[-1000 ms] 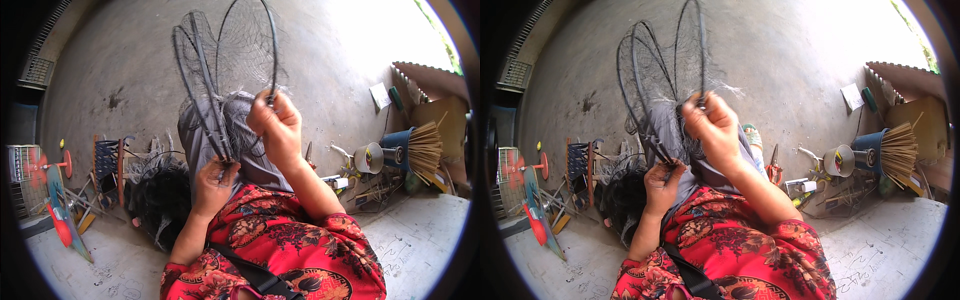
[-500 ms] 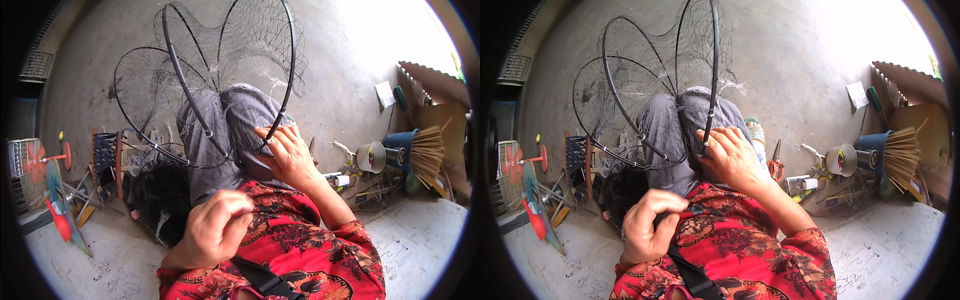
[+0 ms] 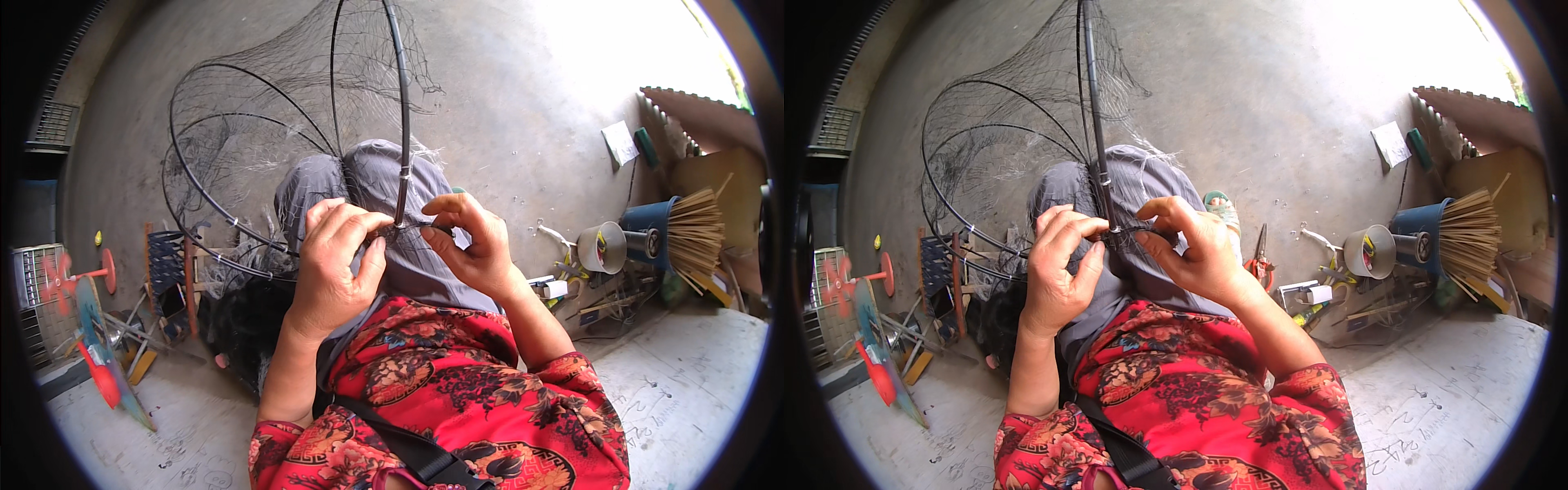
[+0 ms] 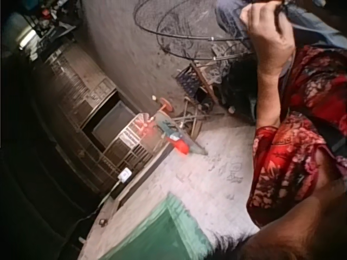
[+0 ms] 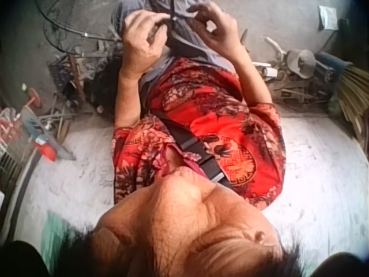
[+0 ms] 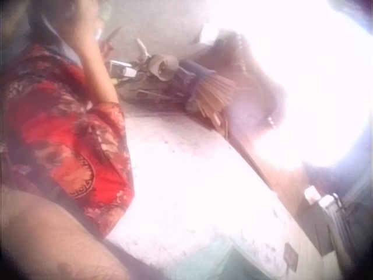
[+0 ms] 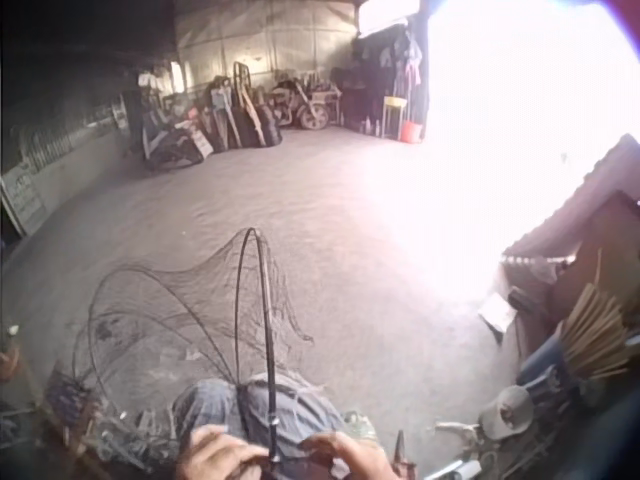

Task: The person assembles a fish trap by threading mesh netting onto circular wire hoops and securing them with thin sticks.

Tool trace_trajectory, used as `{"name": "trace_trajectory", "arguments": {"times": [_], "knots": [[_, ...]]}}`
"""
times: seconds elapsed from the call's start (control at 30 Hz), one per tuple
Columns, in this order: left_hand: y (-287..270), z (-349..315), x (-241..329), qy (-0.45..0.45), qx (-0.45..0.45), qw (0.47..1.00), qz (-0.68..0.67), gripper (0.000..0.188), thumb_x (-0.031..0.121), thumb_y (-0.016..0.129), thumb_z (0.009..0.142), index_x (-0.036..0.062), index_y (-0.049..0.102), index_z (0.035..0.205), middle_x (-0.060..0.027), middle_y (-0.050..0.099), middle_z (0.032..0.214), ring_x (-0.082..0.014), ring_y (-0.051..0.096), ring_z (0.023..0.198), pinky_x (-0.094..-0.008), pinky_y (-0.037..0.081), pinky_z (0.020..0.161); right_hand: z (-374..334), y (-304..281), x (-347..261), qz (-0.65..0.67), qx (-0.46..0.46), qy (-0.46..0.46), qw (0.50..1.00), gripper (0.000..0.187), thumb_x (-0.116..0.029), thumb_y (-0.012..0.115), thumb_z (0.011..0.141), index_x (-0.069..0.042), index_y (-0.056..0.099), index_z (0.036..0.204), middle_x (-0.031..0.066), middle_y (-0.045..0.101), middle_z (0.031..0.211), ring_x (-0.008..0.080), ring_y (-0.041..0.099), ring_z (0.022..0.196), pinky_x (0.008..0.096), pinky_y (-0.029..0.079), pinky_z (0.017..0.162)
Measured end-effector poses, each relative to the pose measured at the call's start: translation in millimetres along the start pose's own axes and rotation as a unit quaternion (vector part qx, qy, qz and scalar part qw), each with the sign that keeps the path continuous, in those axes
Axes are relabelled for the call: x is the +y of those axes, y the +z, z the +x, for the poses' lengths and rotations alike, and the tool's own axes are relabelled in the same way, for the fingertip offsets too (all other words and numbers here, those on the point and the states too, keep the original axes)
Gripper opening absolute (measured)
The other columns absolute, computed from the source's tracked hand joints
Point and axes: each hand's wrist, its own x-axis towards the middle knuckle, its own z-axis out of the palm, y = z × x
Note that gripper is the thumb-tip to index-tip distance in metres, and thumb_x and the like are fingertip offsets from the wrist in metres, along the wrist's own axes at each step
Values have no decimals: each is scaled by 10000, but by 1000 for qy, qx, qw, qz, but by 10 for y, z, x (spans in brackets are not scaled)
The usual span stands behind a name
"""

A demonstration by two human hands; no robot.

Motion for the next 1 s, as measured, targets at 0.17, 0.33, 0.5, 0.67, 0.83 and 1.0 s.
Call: {"name": "trace_trajectory", "arguments": {"times": [0.17, 0.33, 0.5, 0.67, 0.83, 1.0], "knots": [[74, -71, 10, -6, 35, 999, 11, 239, 3, 796, 930, 36, 752, 1163, -113, 735, 999, -339, 666, 886, -440, 539, 810, 109, 28, -50, -146, -11, -163, 976, 302, -217, 863, 936, -103, 740, 1187, 18, 711, 735, 221, 740, 648, 357, 578, 584], [108, -165, 2, 19, 58, 995, 76, 280, -9, 807, 908, 24, 758, 1182, -99, 721, 968, -311, 658, 820, -419, 540, 747, 65, 11, -11, -295, -60, -228, 926, 345, -186, 786, 904, -112, 723, 1236, -10, 557, 688, 192, 656, 604, 353, 567, 604], [33, -182, 4, 85, 57, 988, 116, 281, -39, 821, 850, 18, 763, 1118, -89, 720, 1002, -285, 696, 857, -382, 584, 768, 100, 65, -42, -281, -67, -284, 914, 405, -162, 783, 835, -92, 723, 1230, 51, 693, 922, 212, 726, 815, 367, 600, 730], [109, -79, 8, 52, 145, 987, -36, 194, -60, 736, 943, 26, 677, 1106, -145, 722, 1120, -381, 743, 964, -447, 627, 880, 319, 218, -111, -217, 13, -341, 915, 313, -141, 792, 828, -36, 721, 1114, 109, 737, 1081, 257, 751, 958, 400, 607, 836], [157, 20, -103, -58, 103, 992, 50, 166, 13, 722, 1025, 34, 653, 1175, -148, 701, 983, -381, 721, 883, -465, 574, 760, 564, 273, -124, -252, -32, -215, 943, 229, -26, 797, 855, -20, 708, 1066, 138, 755, 1033, 325, 750, 940, 401, 582, 846], [-93, 253, -96, -80, 148, 985, 46, 69, 41, 769, 1015, 29, 711, 1049, -132, 703, 937, -341, 719, 818, -420, 569, 720, 590, 457, -208, 282, -3, 13, 959, 85, -32, 654, 1068, -29, 607, 1139, 65, 671, 990, 207, 703, 987, 360, 553, 939]]}}
